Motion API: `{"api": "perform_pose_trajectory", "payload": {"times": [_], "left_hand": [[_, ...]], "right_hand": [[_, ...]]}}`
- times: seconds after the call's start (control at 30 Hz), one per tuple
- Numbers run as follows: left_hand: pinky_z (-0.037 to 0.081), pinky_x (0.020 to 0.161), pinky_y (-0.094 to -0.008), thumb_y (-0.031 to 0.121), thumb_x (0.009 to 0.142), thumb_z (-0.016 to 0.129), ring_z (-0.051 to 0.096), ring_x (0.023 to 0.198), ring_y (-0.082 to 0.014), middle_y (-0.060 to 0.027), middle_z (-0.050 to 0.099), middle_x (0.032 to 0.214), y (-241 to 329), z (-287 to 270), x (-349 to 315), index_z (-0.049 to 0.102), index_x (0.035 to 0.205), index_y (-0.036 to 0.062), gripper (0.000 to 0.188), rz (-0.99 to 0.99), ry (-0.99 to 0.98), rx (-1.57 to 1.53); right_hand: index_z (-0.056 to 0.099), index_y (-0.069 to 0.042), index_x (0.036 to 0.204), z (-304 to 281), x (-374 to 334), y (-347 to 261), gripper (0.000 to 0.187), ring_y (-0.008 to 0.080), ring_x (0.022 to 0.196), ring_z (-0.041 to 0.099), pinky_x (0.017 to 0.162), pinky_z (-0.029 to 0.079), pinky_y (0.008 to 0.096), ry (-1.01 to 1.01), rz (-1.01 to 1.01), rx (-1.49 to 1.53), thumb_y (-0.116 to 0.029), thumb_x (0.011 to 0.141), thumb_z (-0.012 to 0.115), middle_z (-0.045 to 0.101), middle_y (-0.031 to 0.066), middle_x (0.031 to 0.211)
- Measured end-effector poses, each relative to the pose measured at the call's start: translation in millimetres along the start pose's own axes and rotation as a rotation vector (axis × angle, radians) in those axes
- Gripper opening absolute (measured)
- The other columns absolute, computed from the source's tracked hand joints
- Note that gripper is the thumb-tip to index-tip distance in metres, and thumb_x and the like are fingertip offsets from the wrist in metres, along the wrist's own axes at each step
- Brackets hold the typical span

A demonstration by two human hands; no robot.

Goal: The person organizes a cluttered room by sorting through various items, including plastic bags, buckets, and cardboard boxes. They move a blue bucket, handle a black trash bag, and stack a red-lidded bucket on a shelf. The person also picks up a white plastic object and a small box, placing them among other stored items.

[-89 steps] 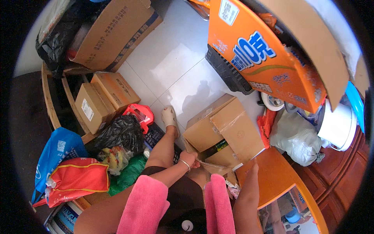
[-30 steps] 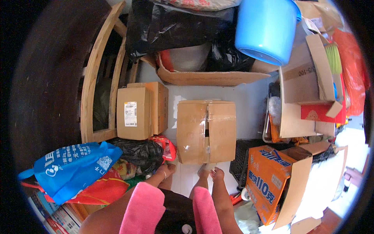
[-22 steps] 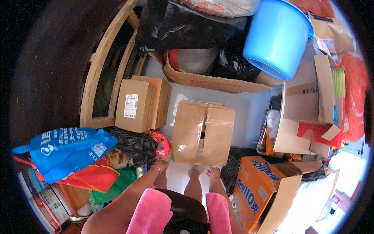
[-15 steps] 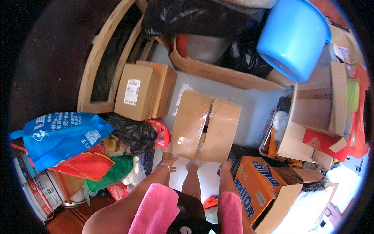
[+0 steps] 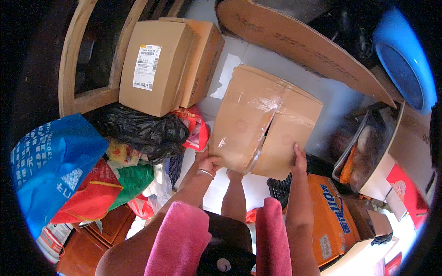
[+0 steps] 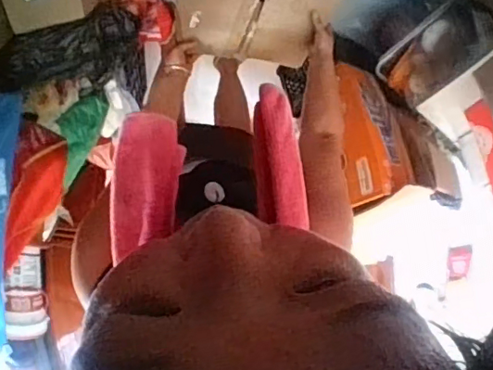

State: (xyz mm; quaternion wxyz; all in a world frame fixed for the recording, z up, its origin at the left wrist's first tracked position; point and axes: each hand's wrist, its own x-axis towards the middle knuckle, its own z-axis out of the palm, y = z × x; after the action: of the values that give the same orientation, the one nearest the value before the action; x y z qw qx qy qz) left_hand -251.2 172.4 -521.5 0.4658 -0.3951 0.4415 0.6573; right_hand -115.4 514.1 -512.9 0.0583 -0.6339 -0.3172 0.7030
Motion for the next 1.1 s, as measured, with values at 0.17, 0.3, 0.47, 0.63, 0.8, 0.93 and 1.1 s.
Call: {"api": "perform_pose_trajectory", "payload": {"times": [0.17,0.3,0.47,0.63,0.8,0.93,1.1], "left_hand": [[0.046,0.046,-0.0245,-0.011,0.056,0.057,0.057,0.073,-0.0163,-0.0031,0.057,0.094,28.1,30.4,-5.6,0.049,0.118,0.0146,0.068,0.135,0.167,-0.052],[0.031,0.033,-0.0206,-0.008,0.060,0.060,0.049,0.051,-0.0091,0.0001,0.057,0.080,43.9,-15.7,30.9,0.054,0.108,0.0119,0.052,0.064,0.214,-0.117],[0.032,0.037,-0.0199,-0.003,0.067,0.066,0.050,0.051,-0.0097,0.0007,0.060,0.077,119.4,32.3,34.9,0.058,0.097,0.0115,0.034,0.274,0.360,0.129],[0.044,0.053,-0.0265,-0.002,0.064,0.070,0.059,0.070,-0.0177,-0.0028,0.063,0.086,144.9,17.0,60.3,0.060,0.095,0.0094,0.034,0.212,0.409,0.115],[0.050,0.066,-0.0357,0.006,0.068,0.073,0.060,0.079,-0.0204,-0.0078,0.062,0.091,141.4,6.5,65.7,0.059,0.096,0.0059,0.031,0.208,0.399,0.204],[0.053,0.051,-0.0294,0.023,0.074,0.072,0.063,0.072,-0.0204,-0.0057,0.062,0.079,135.9,30.6,42.6,0.056,0.097,0.0077,0.032,0.174,0.301,0.213],[0.052,0.057,-0.0312,0.041,0.075,0.068,0.062,0.081,-0.0221,-0.0051,0.057,0.088,121.3,15.2,-4.1,0.052,0.098,0.0072,0.044,0.034,0.345,0.523]], "right_hand": [[0.043,-0.005,0.124,37.6,-0.1,-12.3,0.049,0.0241,0.107,0.050,0.089,0.042,0.0379,0.101,-0.014,0.035,-0.017,0.081,0.064,0.052,0.0085,0.119],[0.047,-0.002,0.118,95.3,6.9,-30.3,0.045,0.0221,0.097,0.055,0.084,0.045,0.0338,-0.036,-0.157,0.036,-0.007,0.077,0.066,0.058,0.0091,0.108],[0.047,0.000,0.111,144.6,44.7,-38.2,0.046,0.0205,0.089,0.057,0.077,0.046,0.0326,-0.009,-0.256,-0.176,-0.008,0.072,0.070,0.059,0.0107,0.101],[0.046,-0.001,0.112,148.1,64.7,-12.4,0.051,0.0203,0.090,0.057,0.079,0.046,0.0319,-0.003,-0.344,-0.160,-0.008,0.069,0.072,0.059,0.0112,0.102],[0.031,0.003,0.128,135.6,72.0,-3.4,0.079,0.0291,0.105,0.052,0.088,0.042,0.0329,0.095,-0.390,-0.354,-0.016,0.066,0.075,0.053,0.0195,0.115],[0.014,0.005,0.136,150.1,21.3,-3.9,0.091,0.0383,0.124,0.034,0.103,0.028,0.0370,0.415,-0.583,-0.771,-0.016,0.068,0.071,0.033,0.0282,0.132],[0.025,0.009,0.131,109.3,-93.6,36.1,0.072,0.0353,0.118,0.041,0.098,0.034,0.0363,0.144,-0.588,-0.587,-0.009,0.073,0.063,0.036,0.0264,0.130]]}}
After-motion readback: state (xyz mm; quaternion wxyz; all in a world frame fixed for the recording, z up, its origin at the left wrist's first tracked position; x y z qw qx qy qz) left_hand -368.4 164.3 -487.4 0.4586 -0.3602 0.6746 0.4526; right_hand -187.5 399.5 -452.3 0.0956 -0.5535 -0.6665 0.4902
